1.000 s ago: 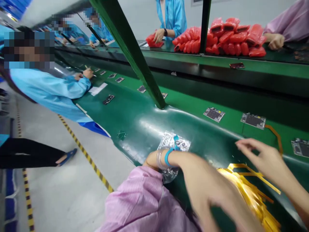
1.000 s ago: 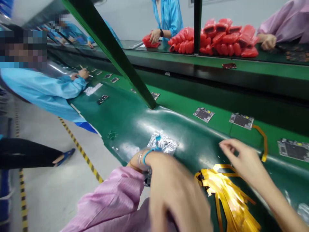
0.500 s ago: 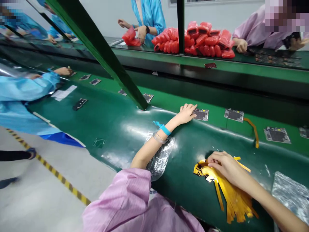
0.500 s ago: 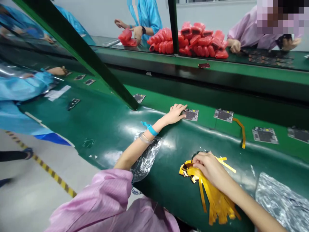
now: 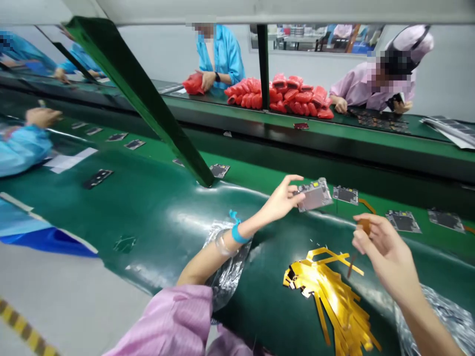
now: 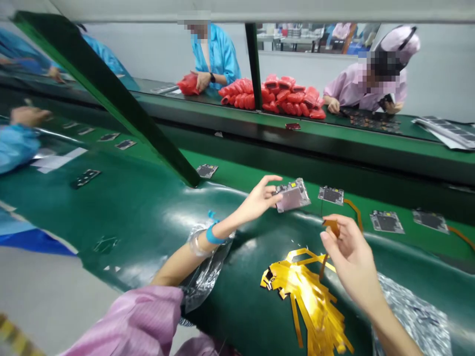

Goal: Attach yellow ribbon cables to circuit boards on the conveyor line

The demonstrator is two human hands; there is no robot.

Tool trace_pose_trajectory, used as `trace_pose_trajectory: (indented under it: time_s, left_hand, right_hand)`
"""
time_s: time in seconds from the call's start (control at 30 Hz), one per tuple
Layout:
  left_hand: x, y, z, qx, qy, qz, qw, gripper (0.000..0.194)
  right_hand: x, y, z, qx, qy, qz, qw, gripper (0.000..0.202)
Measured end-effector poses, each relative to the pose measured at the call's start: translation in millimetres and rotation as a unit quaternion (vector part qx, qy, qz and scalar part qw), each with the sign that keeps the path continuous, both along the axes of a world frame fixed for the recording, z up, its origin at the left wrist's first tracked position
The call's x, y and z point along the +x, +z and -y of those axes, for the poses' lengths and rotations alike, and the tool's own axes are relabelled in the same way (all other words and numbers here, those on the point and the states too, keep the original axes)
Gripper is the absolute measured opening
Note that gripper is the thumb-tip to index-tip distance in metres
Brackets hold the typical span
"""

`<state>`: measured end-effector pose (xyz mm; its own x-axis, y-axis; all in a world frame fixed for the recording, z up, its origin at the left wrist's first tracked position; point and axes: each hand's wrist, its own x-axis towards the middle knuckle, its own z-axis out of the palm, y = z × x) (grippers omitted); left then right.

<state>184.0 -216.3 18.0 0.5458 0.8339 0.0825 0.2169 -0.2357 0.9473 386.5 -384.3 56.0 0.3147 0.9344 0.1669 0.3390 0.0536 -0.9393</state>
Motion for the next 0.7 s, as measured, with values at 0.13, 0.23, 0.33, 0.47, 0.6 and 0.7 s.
trace_pose_trajectory:
  time_s: [0.13, 0.23, 0.33, 0.47, 0.6, 0.7]
  left_hand:
    - [2, 31.6, 61, -0.074, -0.099, 0.091, 0.988, 0.044]
    - [0, 39.7, 91, -0.132, -0.122, 0.114, 0.977, 0.033]
    - [-2, 40.7, 102, -0.162, -0.133, 0.123, 0.97, 0.03]
    - [-1, 43.0, 104, -0.107, -0.156, 0.061, 0.98, 0.021]
    - [-1, 47.9, 107, -0.028, -0.16, 0.026, 0.986, 0.015]
    - [0, 50.8, 109, -0.096, -0.188, 0.055, 0.976, 0.021]
  right_hand:
    - [-2, 11.2, 10, 0.017, -0.093, 0.063, 0.994, 0.017]
    - [-2, 12.9, 20, -0.004, -0.113, 0.094, 0.989, 0.017]
    - [0, 14.6, 29, -0.01, -0.119, 0.119, 0.986, 0.018]
    - [0, 18.9, 35, 0.018, -0.084, 0.195, 0.977, 0.015]
    - [-3, 15.7, 36, 0.054, -0.021, 0.25, 0.966, 0.01]
    - [-5, 7.0, 34, 0.084, 0.045, 0.286, 0.953, 0.008]
